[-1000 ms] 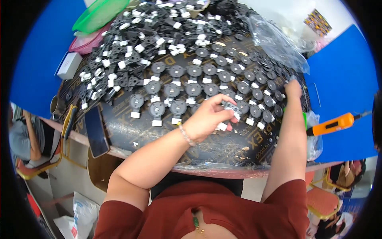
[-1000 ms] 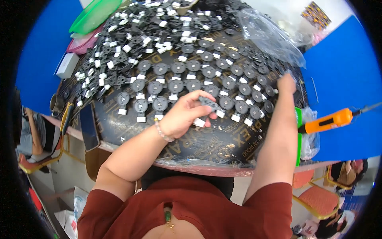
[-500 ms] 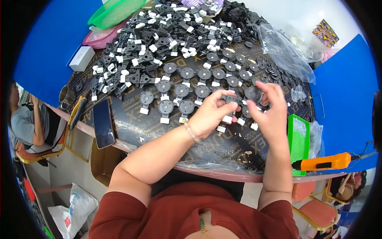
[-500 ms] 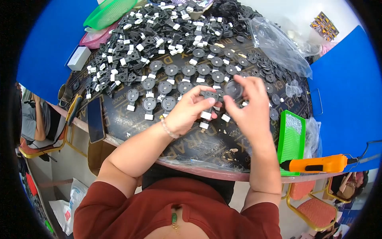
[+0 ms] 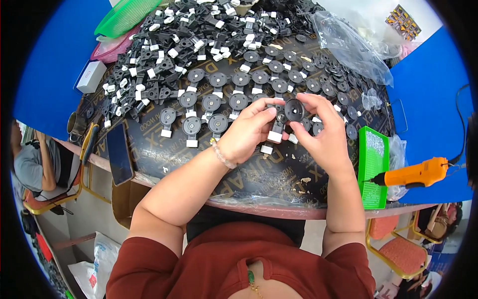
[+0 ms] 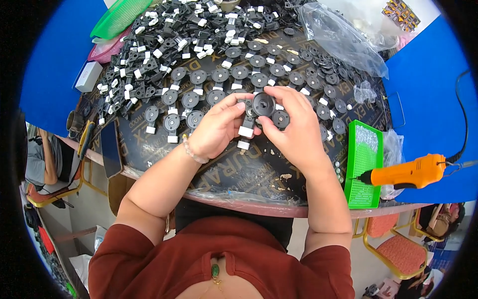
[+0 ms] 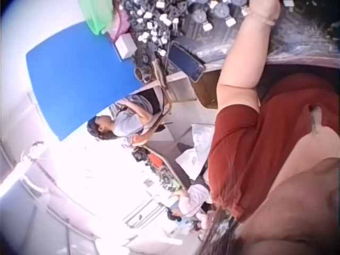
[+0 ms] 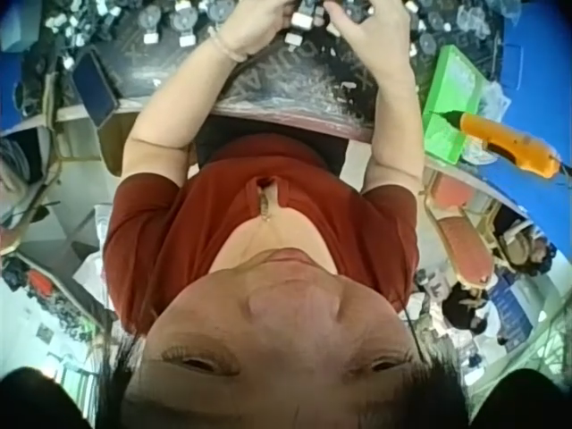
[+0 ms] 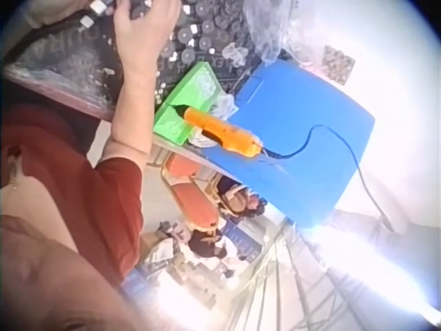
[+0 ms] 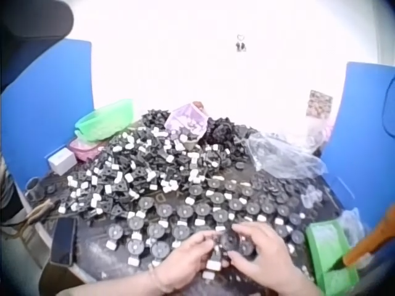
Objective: Manual assembly of small plastic components by snapping grey plates onto white housings at a factory workbench.
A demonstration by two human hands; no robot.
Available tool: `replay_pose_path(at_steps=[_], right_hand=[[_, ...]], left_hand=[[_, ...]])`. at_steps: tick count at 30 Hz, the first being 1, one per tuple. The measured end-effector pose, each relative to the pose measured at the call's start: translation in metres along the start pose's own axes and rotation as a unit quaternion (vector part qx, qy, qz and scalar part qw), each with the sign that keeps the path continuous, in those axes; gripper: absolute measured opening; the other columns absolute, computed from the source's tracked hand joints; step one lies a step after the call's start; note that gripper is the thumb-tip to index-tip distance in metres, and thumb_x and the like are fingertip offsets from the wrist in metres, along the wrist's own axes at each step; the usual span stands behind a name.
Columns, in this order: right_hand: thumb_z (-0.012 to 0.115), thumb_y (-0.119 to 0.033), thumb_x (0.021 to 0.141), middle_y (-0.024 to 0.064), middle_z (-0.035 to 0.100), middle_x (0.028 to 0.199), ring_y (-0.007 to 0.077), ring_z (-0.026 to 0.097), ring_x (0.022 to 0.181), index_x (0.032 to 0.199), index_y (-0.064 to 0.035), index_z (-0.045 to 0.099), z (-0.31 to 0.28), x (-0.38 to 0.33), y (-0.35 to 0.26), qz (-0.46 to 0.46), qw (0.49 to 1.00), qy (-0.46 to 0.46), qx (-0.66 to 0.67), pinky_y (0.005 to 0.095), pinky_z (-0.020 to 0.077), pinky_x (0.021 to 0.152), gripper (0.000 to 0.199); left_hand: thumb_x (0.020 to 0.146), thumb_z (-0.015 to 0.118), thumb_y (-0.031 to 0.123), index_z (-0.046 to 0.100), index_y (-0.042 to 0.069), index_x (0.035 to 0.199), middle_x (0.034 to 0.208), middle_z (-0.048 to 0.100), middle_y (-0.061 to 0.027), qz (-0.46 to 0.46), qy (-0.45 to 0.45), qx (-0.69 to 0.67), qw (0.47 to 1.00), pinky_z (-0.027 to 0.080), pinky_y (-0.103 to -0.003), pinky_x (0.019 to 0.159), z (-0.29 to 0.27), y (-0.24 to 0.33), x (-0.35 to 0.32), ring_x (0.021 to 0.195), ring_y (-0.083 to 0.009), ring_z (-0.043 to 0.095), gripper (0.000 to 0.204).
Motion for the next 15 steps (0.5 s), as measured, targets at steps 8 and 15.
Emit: replay_pose_path(at_steps=[8,15], right_hand=[[0.075,-0.001,0.071,0.0126,0.066,0.114,0.0297,0.061,0.109,0.117,-0.0043,0.065,0.0043,-0.0017,-0.0053,-0.022,0.997,-0.074,0.013,0.0384,0.0472,0.096,0.047],[0.074,-0.001,0.074,0.0127,0.065,0.108,0.0309,0.061,0.104,0.119,-0.0093,0.066,-0.0012,-0.0002,-0.0053,-0.018,0.993,-0.108,0.036,0.0378,0.049,0.09,0.046]], left_hand=[[0.105,0.04,0.025,0.05,0.003,0.132,0.112,0.065,-0.0125,0.003,-0.011,-0.007,1.0,0.055,-0.037,0.083,-0.001,-0.0058,0.0024,0.093,-0.0227,0.067,0.036],[0.106,0.034,0.03,0.051,0.002,0.131,0.11,0.066,-0.0134,-0.015,-0.029,-0.012,0.999,0.056,-0.037,0.081,0.0088,0.0018,-0.0022,0.091,-0.0238,0.067,0.041]])
Point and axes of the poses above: each hand's wrist, its own x-axis towards the middle knuckle, its own z-axis out of the palm, y = z × x, the point moved 6 cm from there along x, towards the middle knuckle
